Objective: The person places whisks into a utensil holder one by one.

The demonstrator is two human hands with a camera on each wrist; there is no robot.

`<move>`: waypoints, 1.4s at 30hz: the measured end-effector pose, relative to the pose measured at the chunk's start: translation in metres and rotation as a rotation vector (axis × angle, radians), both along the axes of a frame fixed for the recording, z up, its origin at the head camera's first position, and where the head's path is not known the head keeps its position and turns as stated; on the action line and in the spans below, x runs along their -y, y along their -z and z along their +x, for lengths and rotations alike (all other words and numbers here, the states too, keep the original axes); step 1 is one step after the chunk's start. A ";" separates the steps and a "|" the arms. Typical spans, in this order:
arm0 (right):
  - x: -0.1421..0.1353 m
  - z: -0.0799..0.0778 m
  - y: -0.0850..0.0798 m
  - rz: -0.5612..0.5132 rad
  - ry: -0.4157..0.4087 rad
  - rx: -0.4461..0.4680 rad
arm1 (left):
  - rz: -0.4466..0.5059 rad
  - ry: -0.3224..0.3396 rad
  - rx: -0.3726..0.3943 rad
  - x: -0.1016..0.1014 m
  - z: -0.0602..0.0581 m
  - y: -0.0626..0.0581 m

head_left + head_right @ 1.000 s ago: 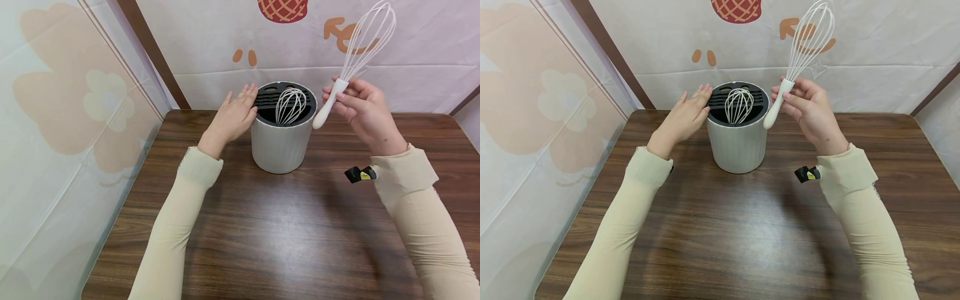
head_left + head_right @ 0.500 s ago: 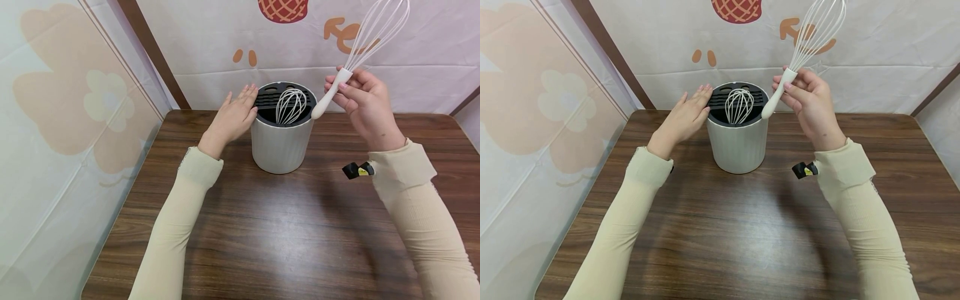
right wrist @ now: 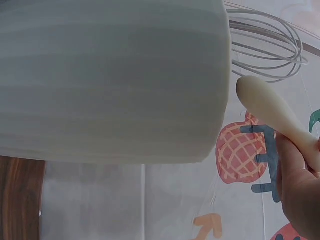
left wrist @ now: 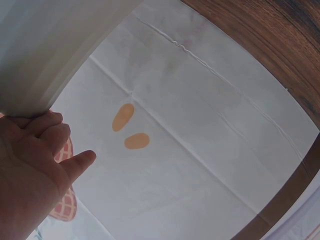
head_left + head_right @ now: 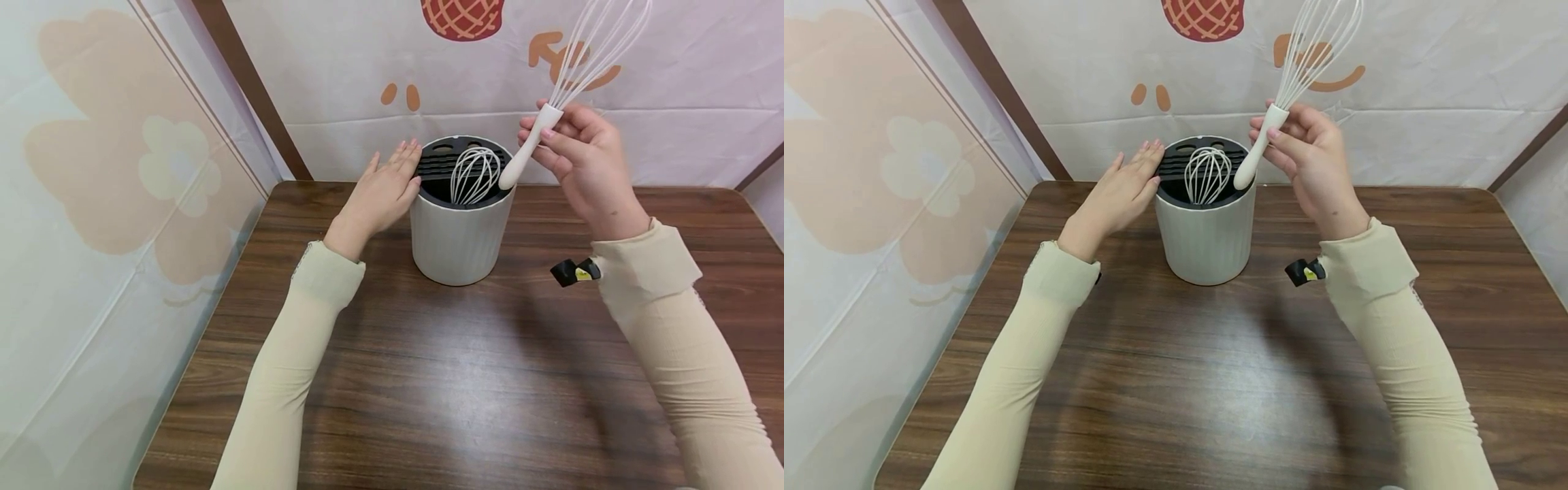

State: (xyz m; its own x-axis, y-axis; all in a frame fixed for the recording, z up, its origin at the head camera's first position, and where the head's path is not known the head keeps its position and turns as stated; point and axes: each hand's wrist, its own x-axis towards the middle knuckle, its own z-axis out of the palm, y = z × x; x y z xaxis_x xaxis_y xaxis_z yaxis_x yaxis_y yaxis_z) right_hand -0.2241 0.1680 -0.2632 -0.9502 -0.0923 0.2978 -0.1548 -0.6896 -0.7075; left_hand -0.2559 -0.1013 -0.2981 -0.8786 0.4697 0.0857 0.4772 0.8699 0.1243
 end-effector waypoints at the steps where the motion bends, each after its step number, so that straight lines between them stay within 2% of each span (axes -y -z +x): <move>1: 0.001 -0.001 0.000 0.005 0.003 0.004 | -0.003 0.000 0.000 0.000 0.000 0.000; 13: 0.013 -0.014 -0.003 0.119 0.009 0.001 | 0.008 0.004 0.000 0.000 -0.001 0.001; 21: 0.012 -0.015 0.005 0.263 0.008 -0.020 | 0.012 0.004 -0.004 -0.001 -0.002 0.001; 32: 0.015 -0.017 0.020 0.293 -0.008 -0.008 | 0.001 0.004 -0.008 0.001 -0.001 0.000; 42: 0.019 -0.021 0.026 0.309 0.034 0.024 | 0.008 -0.001 -0.004 0.004 0.000 0.001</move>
